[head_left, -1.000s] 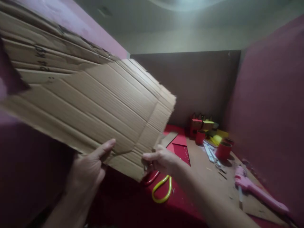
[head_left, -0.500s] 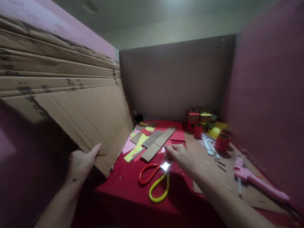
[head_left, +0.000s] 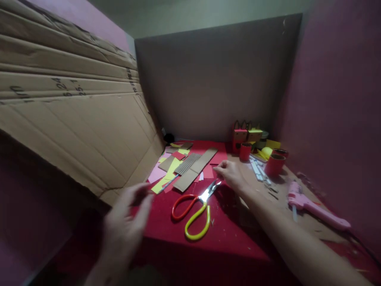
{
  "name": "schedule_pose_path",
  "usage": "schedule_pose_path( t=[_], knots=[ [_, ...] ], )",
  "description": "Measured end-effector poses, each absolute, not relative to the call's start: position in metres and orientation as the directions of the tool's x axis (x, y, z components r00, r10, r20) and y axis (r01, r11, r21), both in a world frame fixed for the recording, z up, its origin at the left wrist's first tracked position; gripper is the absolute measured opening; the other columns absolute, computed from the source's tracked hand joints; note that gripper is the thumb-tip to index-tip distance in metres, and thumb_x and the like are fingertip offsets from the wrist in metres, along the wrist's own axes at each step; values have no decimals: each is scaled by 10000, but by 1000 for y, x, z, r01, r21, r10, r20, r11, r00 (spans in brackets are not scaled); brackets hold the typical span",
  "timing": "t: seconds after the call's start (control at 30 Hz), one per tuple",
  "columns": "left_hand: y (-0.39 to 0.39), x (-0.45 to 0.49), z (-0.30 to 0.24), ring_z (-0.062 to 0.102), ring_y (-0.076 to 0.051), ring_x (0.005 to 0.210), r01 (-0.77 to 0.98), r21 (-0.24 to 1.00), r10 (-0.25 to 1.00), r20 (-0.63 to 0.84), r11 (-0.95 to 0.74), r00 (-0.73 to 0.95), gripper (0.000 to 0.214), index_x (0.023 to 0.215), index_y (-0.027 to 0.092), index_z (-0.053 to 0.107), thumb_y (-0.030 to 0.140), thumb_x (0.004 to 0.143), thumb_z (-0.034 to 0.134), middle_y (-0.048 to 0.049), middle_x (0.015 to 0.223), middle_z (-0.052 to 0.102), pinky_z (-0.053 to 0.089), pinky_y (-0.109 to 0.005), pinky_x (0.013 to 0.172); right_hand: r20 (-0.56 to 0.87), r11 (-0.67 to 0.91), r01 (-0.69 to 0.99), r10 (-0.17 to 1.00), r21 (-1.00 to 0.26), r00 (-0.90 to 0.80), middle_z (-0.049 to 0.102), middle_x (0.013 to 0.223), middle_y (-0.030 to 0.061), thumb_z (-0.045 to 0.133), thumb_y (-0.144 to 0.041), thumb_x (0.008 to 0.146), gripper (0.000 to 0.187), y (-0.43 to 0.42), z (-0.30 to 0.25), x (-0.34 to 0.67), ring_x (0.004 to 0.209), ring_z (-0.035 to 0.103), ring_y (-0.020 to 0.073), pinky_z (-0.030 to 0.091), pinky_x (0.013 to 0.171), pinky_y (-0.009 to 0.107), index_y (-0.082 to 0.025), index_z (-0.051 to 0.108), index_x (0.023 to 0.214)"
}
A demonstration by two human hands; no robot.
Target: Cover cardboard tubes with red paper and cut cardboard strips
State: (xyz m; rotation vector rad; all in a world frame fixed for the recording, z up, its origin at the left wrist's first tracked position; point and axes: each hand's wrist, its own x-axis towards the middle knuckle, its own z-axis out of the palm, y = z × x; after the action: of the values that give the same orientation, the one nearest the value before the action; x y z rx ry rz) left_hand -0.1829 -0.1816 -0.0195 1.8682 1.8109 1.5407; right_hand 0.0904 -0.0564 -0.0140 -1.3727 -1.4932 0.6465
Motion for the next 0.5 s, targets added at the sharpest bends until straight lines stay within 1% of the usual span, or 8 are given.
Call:
schedule_pose_path(
  t=[0.03, 0.1, 0.13, 0.2, 0.23, 0.33, 0.43, 0.5],
  knots=[
    [-175, -170, -19, 579, -186, 843, 685, 643, 870, 492, -342, -27, 242, 1023, 225, 558, 360, 832, 498, -35, 951, 610, 469, -303, 752, 300, 221, 444, 947, -868, 113, 514, 402, -24, 599, -288, 642, 217, -56, -14, 90, 414, 463, 112, 334, 453, 232, -195, 493, 478],
    [-153, -148, -18, 564, -194, 921, 744, 518, 890, 392, -421, 231, 272, 1089, 201, 536, 299, 844, 473, -59, 1014, 604, 454, -308, 806, 309, 223, 455, 943, -862, 123, 499, 391, -33, 598, -302, 645, 229, -55, -16, 89, 412, 461, 113, 331, 454, 230, -204, 476, 479],
    [-138, -141, -18, 542, -213, 986, 790, 453, 897, 351, -412, 267, 288, 1106, 166, 526, 263, 840, 473, -85, 1048, 594, 429, -328, 863, 313, 226, 456, 942, -861, 124, 499, 394, -34, 594, -309, 649, 227, -54, -17, 88, 412, 463, 114, 333, 455, 230, -207, 472, 487],
    [-106, -131, -18, 484, -261, 1084, 882, 342, 935, 259, -325, 244, 327, 1131, 129, 511, 239, 824, 487, -131, 1112, 564, 385, -367, 914, 316, 230, 452, 940, -862, 124, 504, 407, -35, 579, -323, 657, 222, -53, -20, 90, 413, 473, 117, 341, 458, 231, -209, 463, 506],
    [-90, -127, -18, 476, -308, 1086, 896, 334, 947, 231, -292, 223, 345, 1101, 113, 529, 266, 792, 537, -158, 1092, 570, 379, -410, 904, 318, 230, 450, 939, -863, 129, 503, 414, -36, 571, -329, 660, 218, -53, -22, 91, 414, 475, 119, 343, 459, 233, -211, 457, 518],
    [-47, -123, -21, 509, -367, 1034, 899, 365, 967, 170, -240, 189, 366, 942, 113, 573, 325, 662, 675, -183, 1001, 609, 381, -446, 868, 330, 228, 446, 929, -865, 165, 477, 421, -50, 554, -338, 663, 203, -53, -27, 97, 413, 453, 120, 330, 457, 235, -220, 429, 555],
    [-25, -122, -26, 543, -353, 1004, 863, 469, 981, 130, -190, 146, 426, 862, 152, 559, 310, 520, 757, -146, 963, 632, 412, -378, 804, 350, 240, 442, 918, -865, 188, 459, 444, -55, 556, -324, 656, 196, -55, -32, 102, 432, 425, 116, 316, 470, 238, -223, 419, 560],
    [-22, -122, -28, 591, -314, 917, 801, 578, 987, 98, -158, 124, 373, 821, 168, 547, 306, 529, 734, -106, 873, 647, 435, -327, 711, 365, 256, 429, 910, -867, 196, 447, 461, -53, 571, -306, 648, 208, -57, -34, 104, 455, 409, 114, 302, 482, 240, -222, 415, 541]
  ],
)
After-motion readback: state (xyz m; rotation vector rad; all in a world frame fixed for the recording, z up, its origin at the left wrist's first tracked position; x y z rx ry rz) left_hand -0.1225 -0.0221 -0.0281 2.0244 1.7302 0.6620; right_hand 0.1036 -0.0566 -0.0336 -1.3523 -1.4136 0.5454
